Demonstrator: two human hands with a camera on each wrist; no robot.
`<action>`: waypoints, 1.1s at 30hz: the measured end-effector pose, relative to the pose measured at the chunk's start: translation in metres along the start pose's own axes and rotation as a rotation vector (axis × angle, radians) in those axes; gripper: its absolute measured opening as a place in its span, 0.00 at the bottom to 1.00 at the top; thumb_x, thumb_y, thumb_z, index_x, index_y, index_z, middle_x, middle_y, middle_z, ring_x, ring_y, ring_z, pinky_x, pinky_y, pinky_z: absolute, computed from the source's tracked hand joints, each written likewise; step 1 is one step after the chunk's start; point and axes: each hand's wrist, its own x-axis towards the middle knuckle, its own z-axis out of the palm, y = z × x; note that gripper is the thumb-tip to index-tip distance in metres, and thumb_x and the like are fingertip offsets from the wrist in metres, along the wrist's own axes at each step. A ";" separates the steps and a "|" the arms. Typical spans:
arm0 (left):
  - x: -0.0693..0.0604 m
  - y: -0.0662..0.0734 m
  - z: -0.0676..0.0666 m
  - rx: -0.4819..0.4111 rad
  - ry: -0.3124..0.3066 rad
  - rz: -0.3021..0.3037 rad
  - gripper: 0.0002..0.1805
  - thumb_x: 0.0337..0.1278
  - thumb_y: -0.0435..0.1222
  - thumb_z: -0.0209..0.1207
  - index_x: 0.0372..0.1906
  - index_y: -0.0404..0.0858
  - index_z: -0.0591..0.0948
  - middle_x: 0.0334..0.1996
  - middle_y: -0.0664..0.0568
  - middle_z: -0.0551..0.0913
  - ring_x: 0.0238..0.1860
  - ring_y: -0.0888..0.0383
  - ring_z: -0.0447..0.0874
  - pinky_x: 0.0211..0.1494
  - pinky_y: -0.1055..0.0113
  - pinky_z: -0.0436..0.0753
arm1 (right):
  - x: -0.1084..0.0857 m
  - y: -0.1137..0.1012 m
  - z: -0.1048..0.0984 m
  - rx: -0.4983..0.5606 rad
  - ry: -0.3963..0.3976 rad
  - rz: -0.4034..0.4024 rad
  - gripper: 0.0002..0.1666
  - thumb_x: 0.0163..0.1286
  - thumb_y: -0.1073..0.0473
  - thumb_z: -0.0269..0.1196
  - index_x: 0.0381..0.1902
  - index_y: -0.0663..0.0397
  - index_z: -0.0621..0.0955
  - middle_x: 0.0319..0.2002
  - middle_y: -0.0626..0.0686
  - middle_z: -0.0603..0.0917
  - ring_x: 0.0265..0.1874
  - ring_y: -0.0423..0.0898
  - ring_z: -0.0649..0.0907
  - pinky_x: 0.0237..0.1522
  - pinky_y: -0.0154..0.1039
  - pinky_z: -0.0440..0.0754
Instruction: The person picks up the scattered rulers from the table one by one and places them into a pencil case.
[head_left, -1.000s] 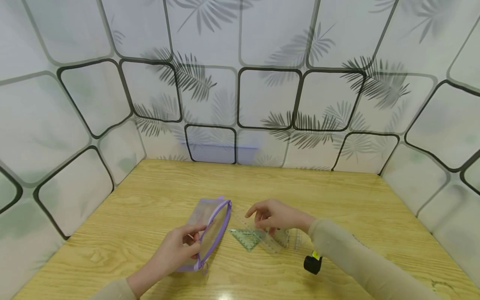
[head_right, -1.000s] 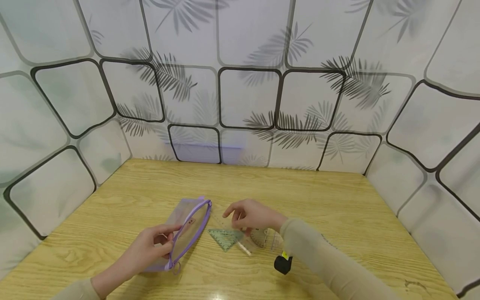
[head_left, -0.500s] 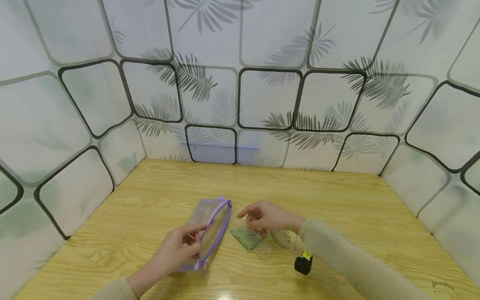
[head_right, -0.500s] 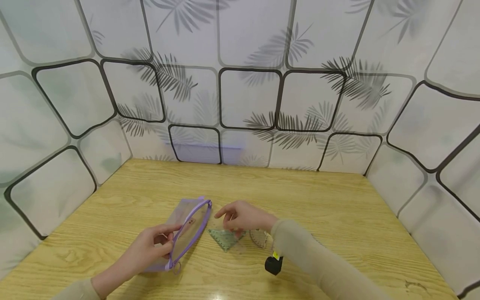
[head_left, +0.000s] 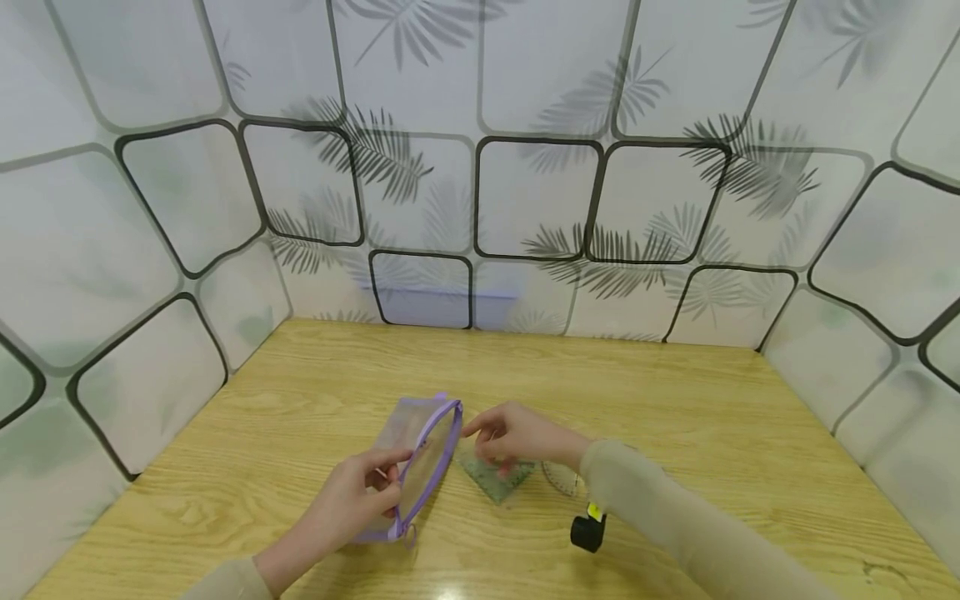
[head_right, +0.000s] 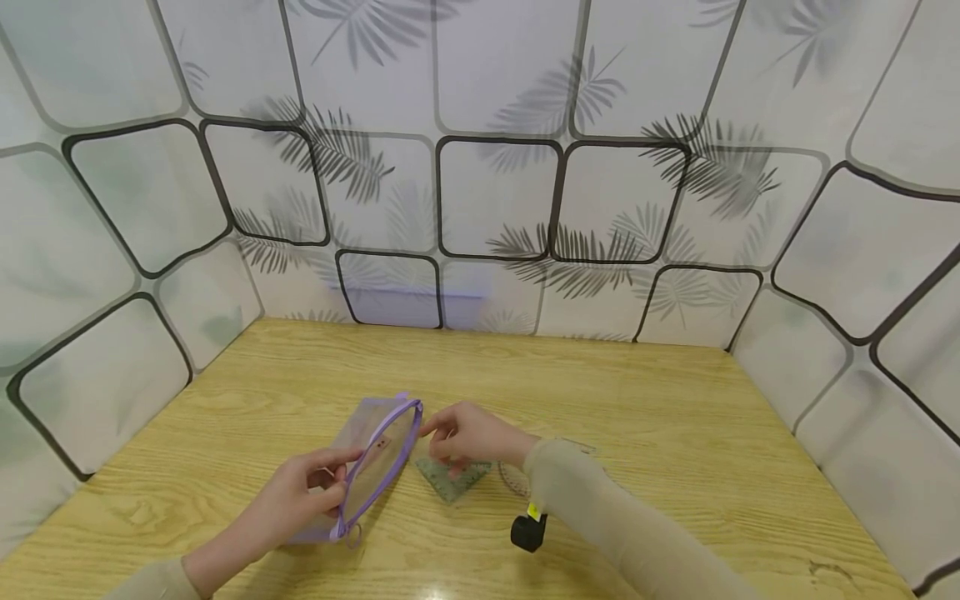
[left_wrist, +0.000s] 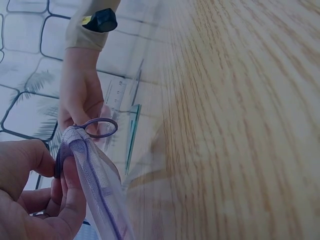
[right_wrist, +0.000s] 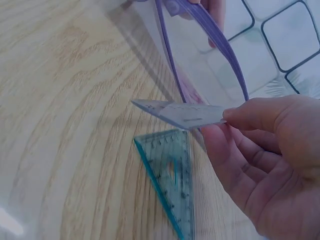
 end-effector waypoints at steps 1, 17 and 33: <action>0.000 0.000 0.000 -0.001 -0.001 -0.003 0.26 0.53 0.24 0.56 0.61 0.24 0.76 0.31 0.49 0.75 0.28 0.67 0.79 0.28 0.75 0.86 | 0.001 -0.001 0.001 0.012 0.000 0.004 0.24 0.71 0.64 0.58 0.64 0.59 0.77 0.33 0.54 0.84 0.26 0.43 0.81 0.31 0.45 0.91; -0.001 0.003 -0.001 -0.017 0.008 -0.015 0.27 0.52 0.24 0.56 0.61 0.23 0.76 0.32 0.48 0.75 0.29 0.66 0.79 0.30 0.75 0.87 | 0.013 -0.006 0.016 0.282 0.039 0.105 0.24 0.71 0.64 0.59 0.63 0.62 0.74 0.33 0.54 0.82 0.29 0.43 0.82 0.33 0.38 0.91; -0.002 0.005 0.000 -0.013 0.015 -0.003 0.26 0.53 0.23 0.55 0.61 0.22 0.75 0.32 0.48 0.75 0.28 0.67 0.79 0.30 0.75 0.88 | 0.028 -0.003 0.031 0.453 0.119 0.116 0.24 0.69 0.66 0.60 0.62 0.66 0.74 0.32 0.51 0.83 0.31 0.42 0.85 0.38 0.38 0.91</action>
